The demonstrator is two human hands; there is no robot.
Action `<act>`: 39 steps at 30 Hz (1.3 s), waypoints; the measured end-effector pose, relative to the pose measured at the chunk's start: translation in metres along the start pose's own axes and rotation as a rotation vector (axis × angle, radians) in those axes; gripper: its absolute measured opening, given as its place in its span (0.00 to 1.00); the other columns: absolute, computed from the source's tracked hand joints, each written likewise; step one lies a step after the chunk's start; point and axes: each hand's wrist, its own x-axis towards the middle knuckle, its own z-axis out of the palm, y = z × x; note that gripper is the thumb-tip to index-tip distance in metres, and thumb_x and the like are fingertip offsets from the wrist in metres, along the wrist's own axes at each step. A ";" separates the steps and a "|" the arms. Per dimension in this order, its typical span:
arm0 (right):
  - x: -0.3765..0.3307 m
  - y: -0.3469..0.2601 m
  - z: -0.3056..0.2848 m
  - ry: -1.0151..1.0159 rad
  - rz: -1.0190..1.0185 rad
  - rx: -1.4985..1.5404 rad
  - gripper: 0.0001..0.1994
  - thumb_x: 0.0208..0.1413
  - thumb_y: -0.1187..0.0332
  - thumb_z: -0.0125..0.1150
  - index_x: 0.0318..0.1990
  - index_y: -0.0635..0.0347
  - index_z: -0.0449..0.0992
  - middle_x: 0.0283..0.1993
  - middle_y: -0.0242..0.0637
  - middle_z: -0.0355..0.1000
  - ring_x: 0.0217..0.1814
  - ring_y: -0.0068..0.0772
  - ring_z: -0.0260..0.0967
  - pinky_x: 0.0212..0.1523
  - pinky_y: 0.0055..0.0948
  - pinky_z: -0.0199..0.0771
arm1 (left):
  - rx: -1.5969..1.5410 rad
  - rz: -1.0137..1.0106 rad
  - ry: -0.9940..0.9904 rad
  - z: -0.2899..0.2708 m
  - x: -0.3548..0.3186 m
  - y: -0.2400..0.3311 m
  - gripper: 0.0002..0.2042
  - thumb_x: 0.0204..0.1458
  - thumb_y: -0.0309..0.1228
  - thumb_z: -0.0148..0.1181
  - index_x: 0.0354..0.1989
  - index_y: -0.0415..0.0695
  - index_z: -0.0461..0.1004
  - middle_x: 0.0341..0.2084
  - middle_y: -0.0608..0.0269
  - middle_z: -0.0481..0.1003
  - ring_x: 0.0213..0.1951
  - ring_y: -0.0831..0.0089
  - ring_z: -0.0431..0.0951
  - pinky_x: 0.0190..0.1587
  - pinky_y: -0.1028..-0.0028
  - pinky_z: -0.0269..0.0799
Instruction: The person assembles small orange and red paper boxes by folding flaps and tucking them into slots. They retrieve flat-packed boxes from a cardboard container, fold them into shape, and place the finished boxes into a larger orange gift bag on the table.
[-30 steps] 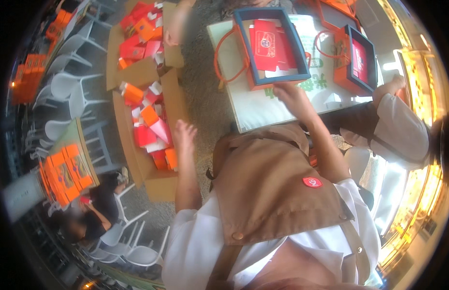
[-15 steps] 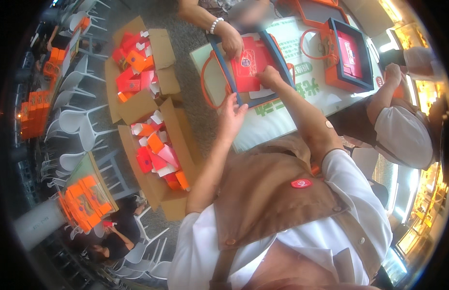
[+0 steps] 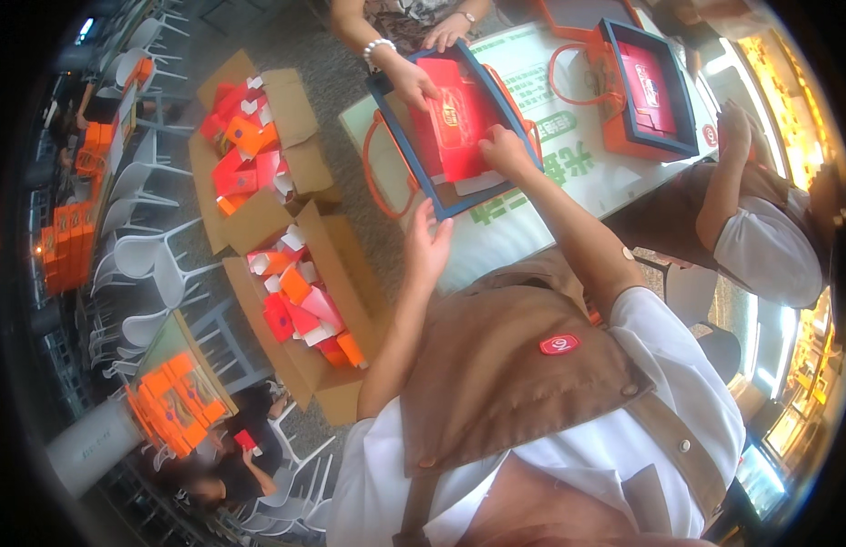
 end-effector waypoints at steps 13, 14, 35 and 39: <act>0.011 0.000 0.008 -0.019 0.025 -0.163 0.16 0.55 0.65 0.56 0.43 0.71 0.71 0.45 0.63 0.73 0.49 0.64 0.72 0.51 0.50 0.73 | 0.106 0.184 0.085 -0.003 0.006 0.029 0.22 0.60 0.30 0.59 0.60 0.35 0.67 0.53 0.44 0.74 0.54 0.54 0.76 0.53 0.62 0.74; 0.014 0.001 0.010 -0.041 0.045 -0.150 0.17 0.56 0.63 0.55 0.45 0.71 0.71 0.46 0.65 0.72 0.50 0.66 0.71 0.52 0.52 0.72 | 0.121 0.193 0.089 -0.003 0.011 0.032 0.21 0.59 0.30 0.59 0.59 0.35 0.67 0.52 0.44 0.74 0.54 0.54 0.76 0.53 0.62 0.74; -0.038 -0.034 -0.033 0.016 -0.314 0.424 0.11 0.59 0.66 0.63 0.38 0.67 0.76 0.29 0.40 0.72 0.34 0.29 0.71 0.36 0.32 0.72 | -0.028 0.077 0.023 0.009 0.039 -0.030 0.21 0.60 0.32 0.60 0.59 0.36 0.68 0.50 0.45 0.76 0.54 0.56 0.77 0.56 0.62 0.73; -0.063 -0.041 -0.067 0.010 -0.321 0.503 0.13 0.60 0.65 0.61 0.43 0.68 0.77 0.32 0.37 0.76 0.35 0.24 0.71 0.37 0.29 0.72 | -0.142 0.124 0.083 0.007 0.053 0.005 0.23 0.62 0.31 0.57 0.63 0.35 0.63 0.53 0.44 0.74 0.55 0.59 0.76 0.56 0.64 0.72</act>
